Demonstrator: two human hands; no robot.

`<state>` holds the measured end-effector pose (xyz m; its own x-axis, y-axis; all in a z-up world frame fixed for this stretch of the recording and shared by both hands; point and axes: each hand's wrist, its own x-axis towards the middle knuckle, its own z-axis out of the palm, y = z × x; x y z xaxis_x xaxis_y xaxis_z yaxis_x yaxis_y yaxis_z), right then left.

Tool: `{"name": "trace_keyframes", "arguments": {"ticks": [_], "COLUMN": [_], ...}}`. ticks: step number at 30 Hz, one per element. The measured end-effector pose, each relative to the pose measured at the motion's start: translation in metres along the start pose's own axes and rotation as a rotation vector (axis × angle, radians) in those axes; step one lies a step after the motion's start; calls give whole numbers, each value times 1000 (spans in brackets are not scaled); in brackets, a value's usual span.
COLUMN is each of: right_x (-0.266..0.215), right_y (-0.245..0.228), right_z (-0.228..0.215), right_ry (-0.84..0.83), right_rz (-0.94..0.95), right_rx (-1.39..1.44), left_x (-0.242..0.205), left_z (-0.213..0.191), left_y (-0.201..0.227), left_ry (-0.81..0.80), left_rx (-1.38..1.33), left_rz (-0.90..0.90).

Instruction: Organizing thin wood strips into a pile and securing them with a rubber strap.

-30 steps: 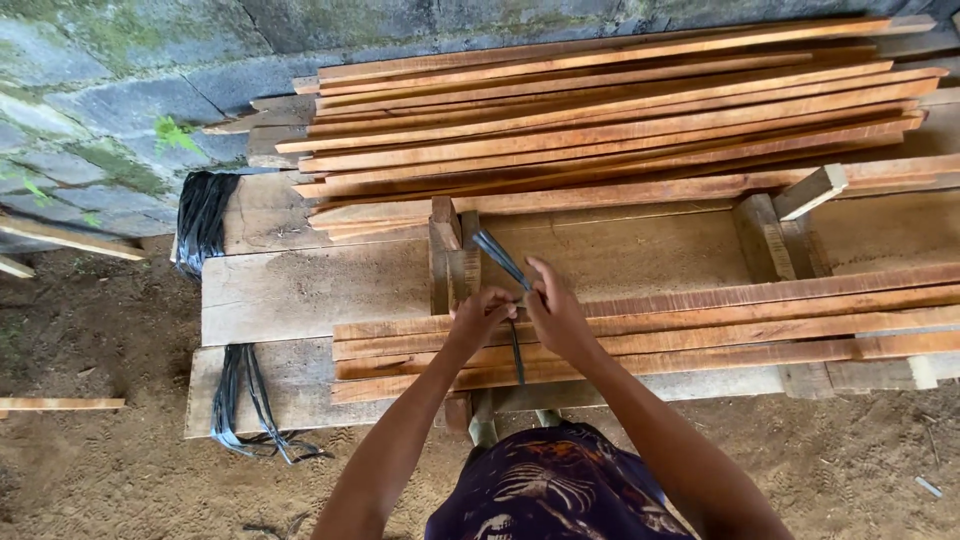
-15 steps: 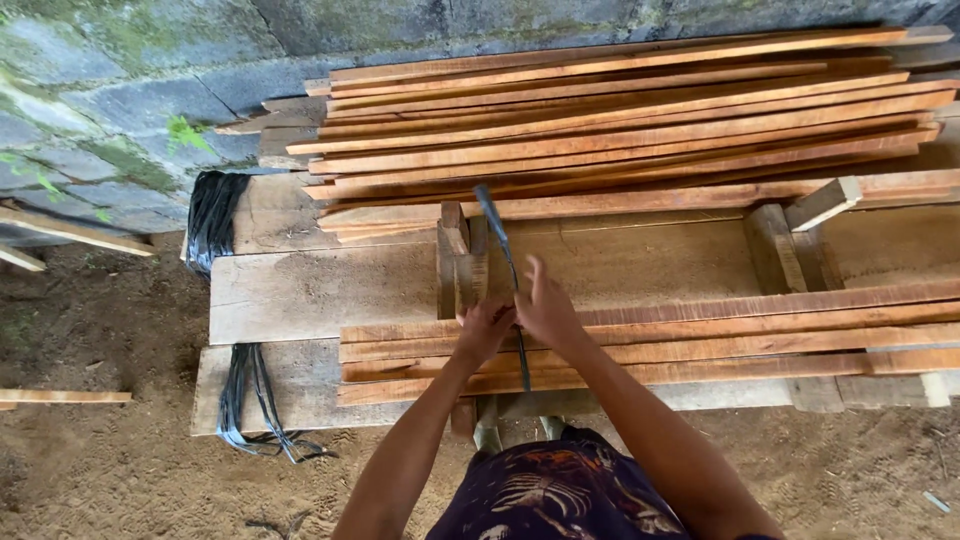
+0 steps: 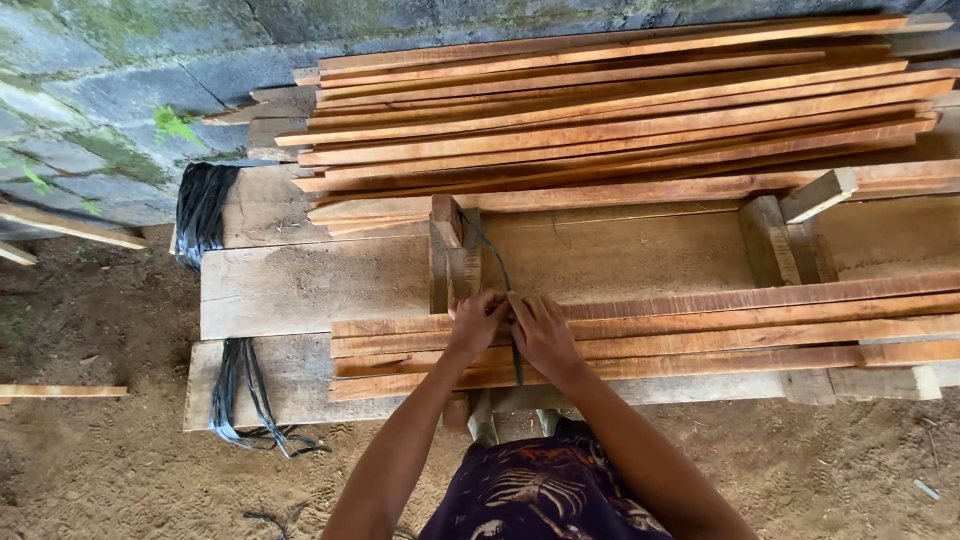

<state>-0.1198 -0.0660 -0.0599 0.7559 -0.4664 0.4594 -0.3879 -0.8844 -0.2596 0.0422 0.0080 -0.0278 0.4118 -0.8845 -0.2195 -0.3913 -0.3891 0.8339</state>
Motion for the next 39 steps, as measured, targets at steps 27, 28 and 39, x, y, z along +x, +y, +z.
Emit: {"name": "trace_keyframes", "arguments": {"ticks": [27, 28, 39], "right_x": [9, 13, 31], "right_y": [8, 4, -10], "right_z": [-21, -28, -44], "right_ry": [-128, -144, -124], "right_rz": [181, 196, 560], "right_rx": [130, 156, 539], "left_x": [-19, -19, -2], "left_z": [-27, -28, -20], "left_y": [18, 20, -1], "left_ry": [-46, -63, -97], "left_rx": [-196, -218, -318], "left_rz": [107, 71, -64]}}
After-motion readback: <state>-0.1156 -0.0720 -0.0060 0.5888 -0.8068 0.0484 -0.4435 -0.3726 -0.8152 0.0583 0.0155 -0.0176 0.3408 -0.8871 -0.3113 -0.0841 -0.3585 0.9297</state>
